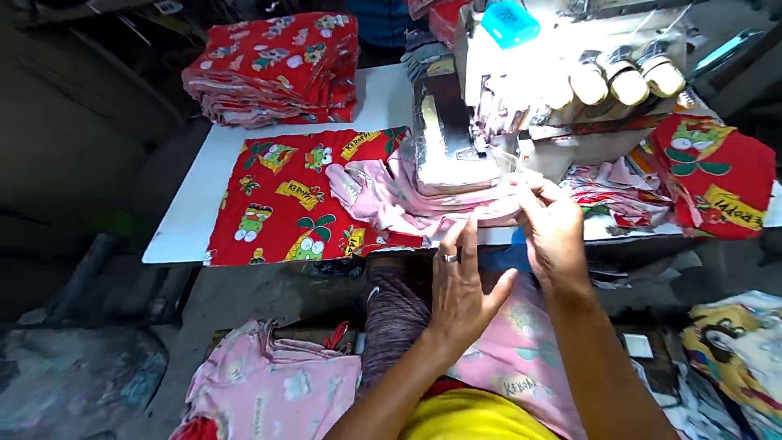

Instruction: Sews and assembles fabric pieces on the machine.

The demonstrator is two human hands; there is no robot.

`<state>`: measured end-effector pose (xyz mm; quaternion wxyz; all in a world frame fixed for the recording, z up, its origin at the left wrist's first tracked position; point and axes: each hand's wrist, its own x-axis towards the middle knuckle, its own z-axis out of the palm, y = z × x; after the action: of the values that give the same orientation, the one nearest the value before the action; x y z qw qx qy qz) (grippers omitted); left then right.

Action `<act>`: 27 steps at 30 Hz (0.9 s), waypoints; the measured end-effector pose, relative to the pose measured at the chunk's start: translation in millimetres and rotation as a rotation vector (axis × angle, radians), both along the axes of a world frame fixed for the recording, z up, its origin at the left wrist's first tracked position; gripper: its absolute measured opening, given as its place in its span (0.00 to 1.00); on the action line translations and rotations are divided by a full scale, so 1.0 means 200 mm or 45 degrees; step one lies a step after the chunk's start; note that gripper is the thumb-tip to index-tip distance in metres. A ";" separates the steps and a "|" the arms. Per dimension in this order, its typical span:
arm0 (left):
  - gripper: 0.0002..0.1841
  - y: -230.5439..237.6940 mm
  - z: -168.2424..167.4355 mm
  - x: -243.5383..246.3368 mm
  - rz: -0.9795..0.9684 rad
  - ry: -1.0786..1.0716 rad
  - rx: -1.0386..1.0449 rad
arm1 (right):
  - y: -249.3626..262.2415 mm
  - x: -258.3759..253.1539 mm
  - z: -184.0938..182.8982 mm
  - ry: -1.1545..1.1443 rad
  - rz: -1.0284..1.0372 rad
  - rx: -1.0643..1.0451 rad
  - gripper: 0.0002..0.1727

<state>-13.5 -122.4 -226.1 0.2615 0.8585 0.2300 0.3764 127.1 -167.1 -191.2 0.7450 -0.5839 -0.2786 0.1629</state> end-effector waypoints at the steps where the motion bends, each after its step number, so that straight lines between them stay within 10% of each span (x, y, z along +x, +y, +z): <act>1: 0.45 0.03 0.01 0.02 0.072 -0.016 0.073 | -0.01 -0.05 0.06 0.015 0.077 0.048 0.13; 10: 0.14 0.55 0.45 -0.43 0.385 0.077 0.474 | -0.04 -0.20 0.63 -0.658 0.400 0.379 0.19; 19: 0.12 0.53 0.78 -1.23 0.200 -0.153 0.020 | 0.25 -0.34 0.72 -0.744 0.660 0.421 0.08; 27: 0.23 0.48 0.85 -1.73 0.674 0.436 0.558 | 0.33 -0.33 0.57 -1.070 0.242 0.034 0.08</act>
<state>-359.7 -26.1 -55.9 -0.0766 0.8553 0.3982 0.3224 60.9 -101.7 -77.6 0.5558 -0.5614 -0.6126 -0.0249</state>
